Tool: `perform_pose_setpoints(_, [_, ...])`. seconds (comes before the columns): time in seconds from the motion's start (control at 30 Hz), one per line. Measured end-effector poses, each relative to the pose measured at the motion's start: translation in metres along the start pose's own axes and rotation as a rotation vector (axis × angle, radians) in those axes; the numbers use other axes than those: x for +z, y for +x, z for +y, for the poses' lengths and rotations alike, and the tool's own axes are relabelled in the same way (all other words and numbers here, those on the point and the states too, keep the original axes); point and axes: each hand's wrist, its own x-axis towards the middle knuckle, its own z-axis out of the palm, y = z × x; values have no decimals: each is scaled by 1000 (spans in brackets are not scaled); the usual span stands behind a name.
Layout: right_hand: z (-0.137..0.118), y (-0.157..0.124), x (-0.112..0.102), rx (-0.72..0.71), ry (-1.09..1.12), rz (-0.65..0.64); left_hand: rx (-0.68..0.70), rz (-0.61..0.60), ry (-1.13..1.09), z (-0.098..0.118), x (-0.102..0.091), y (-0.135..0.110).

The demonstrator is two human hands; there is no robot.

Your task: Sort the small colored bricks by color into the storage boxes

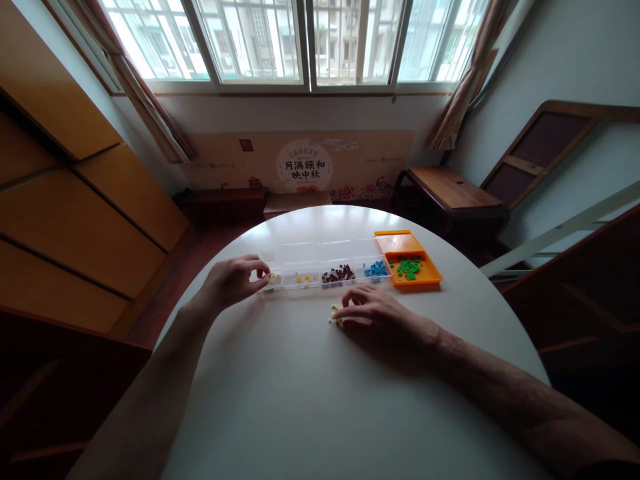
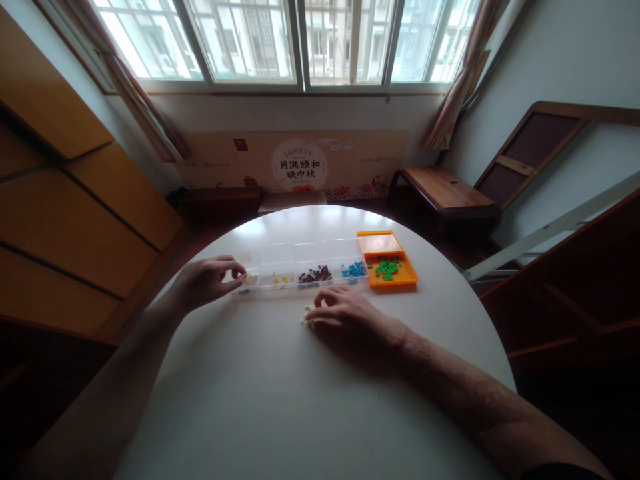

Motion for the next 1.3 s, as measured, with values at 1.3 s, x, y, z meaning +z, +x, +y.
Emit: perform_pose_setpoints(1.3, [3, 2, 1, 39, 160, 198, 566, 261, -254, 118, 63, -4])
